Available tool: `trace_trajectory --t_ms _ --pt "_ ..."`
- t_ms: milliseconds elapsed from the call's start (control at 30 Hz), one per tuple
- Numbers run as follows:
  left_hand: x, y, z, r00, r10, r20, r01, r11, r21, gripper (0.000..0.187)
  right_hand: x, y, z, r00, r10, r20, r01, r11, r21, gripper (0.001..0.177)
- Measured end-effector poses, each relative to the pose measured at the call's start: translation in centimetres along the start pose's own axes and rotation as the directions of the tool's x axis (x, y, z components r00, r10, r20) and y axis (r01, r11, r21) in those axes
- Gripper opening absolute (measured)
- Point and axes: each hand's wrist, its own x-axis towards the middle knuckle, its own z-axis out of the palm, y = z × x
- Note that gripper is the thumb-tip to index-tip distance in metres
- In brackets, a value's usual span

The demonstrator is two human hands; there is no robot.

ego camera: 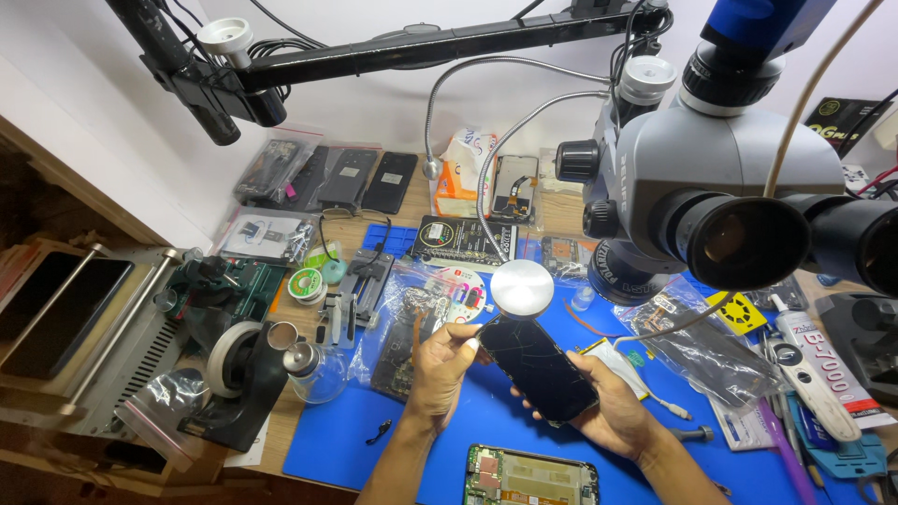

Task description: The person handles disassembled smartphone components on a blue work mat, including a cracked screen, a motherboard, and a battery. They connect ribbon cables to the motherboard, compare the cracked screen with a new replacement screen in a plastic bag, and handle a battery and other small parts.

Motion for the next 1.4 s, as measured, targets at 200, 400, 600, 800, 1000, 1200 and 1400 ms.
trace_trajectory --t_ms 200,400,600,800,1000,1200,1400 --pt "-0.1 -0.7 -0.5 0.994 0.057 0.095 -0.055 0.998 -0.027 0.016 -0.5 -0.1 0.3 1.0 -0.017 0.002 0.017 0.999 -0.038 0.066" --pt "-0.5 -0.1 -0.2 0.986 0.097 0.136 -0.094 0.995 -0.027 0.016 -0.1 0.2 -0.3 1.0 -0.017 0.014 0.018 0.999 -0.05 0.068" --pt "-0.3 -0.4 -0.3 0.982 0.117 0.147 -0.107 0.992 -0.072 0.021 -0.2 -0.1 0.1 0.999 0.05 -0.017 -0.05 0.998 -0.034 0.069" --pt "-0.3 -0.5 -0.2 0.989 0.098 0.111 -0.092 0.994 -0.056 0.018 0.0 0.0 -0.1 0.999 0.051 -0.017 -0.051 0.999 0.017 0.067" --pt "0.0 -1.1 -0.5 0.994 0.086 0.069 -0.084 0.996 -0.031 0.016 -0.2 0.0 0.0 0.999 0.034 0.011 -0.034 0.999 0.009 0.066" --pt "0.1 -1.1 -0.7 0.994 0.076 0.073 -0.074 0.997 -0.026 0.016 -0.5 0.1 0.0 0.998 -0.008 0.069 0.009 1.0 -0.007 0.065" --pt "0.1 -1.3 -0.8 0.997 0.051 0.061 -0.047 0.997 -0.061 0.015 -0.6 0.0 0.2 0.999 0.052 0.007 -0.052 0.999 -0.007 0.07"
